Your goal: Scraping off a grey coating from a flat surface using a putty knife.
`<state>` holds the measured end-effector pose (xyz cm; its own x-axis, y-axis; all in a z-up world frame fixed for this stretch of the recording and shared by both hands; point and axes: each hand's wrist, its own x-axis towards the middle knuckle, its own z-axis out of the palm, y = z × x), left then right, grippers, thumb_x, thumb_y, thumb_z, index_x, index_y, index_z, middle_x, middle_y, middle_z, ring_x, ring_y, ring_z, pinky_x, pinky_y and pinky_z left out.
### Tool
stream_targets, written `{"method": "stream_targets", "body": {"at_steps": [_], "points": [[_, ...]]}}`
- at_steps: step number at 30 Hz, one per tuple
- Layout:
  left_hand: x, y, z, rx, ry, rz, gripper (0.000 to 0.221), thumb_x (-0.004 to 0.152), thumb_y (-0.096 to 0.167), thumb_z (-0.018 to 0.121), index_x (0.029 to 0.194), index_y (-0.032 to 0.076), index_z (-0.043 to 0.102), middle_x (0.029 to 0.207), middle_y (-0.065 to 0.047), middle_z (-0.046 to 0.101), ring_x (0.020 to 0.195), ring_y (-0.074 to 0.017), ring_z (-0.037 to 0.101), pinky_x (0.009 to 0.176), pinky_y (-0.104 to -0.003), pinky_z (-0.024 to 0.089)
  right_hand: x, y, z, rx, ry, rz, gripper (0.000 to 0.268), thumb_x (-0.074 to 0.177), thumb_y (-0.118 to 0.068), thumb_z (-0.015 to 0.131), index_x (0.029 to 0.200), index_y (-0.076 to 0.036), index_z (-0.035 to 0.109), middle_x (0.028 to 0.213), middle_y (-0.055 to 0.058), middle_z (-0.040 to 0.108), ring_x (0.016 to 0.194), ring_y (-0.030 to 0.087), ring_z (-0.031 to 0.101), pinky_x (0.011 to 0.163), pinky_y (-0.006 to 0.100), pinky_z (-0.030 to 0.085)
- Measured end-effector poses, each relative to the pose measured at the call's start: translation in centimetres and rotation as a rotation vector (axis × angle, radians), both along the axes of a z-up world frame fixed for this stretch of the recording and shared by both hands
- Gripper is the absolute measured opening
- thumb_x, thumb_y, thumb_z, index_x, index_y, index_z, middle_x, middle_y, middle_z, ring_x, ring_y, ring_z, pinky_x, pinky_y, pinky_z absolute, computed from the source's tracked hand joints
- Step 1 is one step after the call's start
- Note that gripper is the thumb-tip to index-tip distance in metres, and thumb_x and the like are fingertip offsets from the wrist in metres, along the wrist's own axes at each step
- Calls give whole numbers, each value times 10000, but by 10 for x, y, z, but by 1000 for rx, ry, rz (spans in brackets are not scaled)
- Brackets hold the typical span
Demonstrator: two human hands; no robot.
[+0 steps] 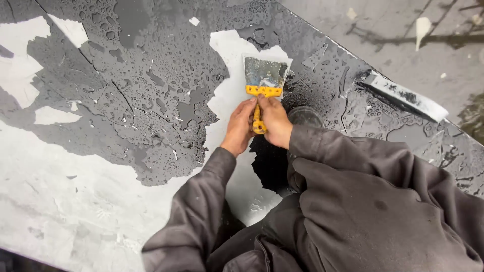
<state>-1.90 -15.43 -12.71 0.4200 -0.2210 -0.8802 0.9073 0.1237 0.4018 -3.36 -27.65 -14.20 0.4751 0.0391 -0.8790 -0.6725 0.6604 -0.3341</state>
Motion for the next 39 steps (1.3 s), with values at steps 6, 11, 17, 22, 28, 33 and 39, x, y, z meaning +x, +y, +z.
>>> {"method": "stream_targets", "body": {"at_steps": [6, 11, 17, 22, 28, 33, 39], "points": [[14, -39, -27, -105, -4, 363, 398, 1020, 300, 606, 1271, -8, 627, 1115, -84, 713, 1001, -177, 678, 860, -309, 564, 11, -8, -24, -182, -25, 55, 265, 1067, -271, 549, 1008, -13, 558, 917, 96, 632, 797, 160, 609, 671, 334, 532], [37, -85, -57, 49, -130, 498, 382, 1037, 250, 625, 1239, -71, 664, 1105, -100, 719, 983, -155, 662, 849, -284, 550, 55, -50, -44, -320, -163, 214, 311, 1098, -235, 614, 960, 40, 572, 844, 106, 574, 771, 168, 516, 637, 344, 456], [140, -155, -43, 125, -238, 552, 403, 1110, 316, 580, 1077, -79, 652, 908, -126, 581, 766, -227, 520, 617, -375, 428, 172, -126, -20, -164, -286, 299, 278, 1058, -273, 561, 1065, -1, 619, 879, 83, 659, 715, 161, 600, 577, 360, 507], [159, -89, 7, 211, -597, 326, 319, 1066, 271, 543, 1100, -7, 696, 1026, -62, 705, 932, -126, 619, 801, -271, 529, 172, -64, 7, -43, -535, 82, 266, 1094, -245, 553, 1167, 0, 626, 1048, 64, 698, 922, 123, 659, 780, 310, 565], [15, -32, 2, 118, -7, 200, 311, 1078, 372, 627, 1017, 67, 614, 683, 61, 467, 494, -54, 369, 406, -245, 239, 15, -42, 3, 202, -80, 122, 243, 1121, -300, 530, 1156, -62, 564, 815, 42, 623, 599, 125, 600, 491, 283, 486], [8, -34, 9, -116, 129, 190, 362, 1042, 433, 599, 1065, 72, 617, 685, 13, 565, 464, -93, 459, 390, -260, 329, 0, -51, 20, 219, 12, 148, 245, 1084, -299, 472, 1151, -88, 579, 808, 38, 656, 585, 141, 633, 492, 292, 523], [37, -41, 21, -230, 172, 35, 446, 992, 447, 568, 1138, 35, 656, 728, -50, 671, 453, -136, 557, 362, -295, 427, -8, -52, 25, 200, -20, 123, 280, 1085, -327, 459, 1099, -65, 558, 728, 70, 636, 512, 178, 597, 426, 320, 492]]}}
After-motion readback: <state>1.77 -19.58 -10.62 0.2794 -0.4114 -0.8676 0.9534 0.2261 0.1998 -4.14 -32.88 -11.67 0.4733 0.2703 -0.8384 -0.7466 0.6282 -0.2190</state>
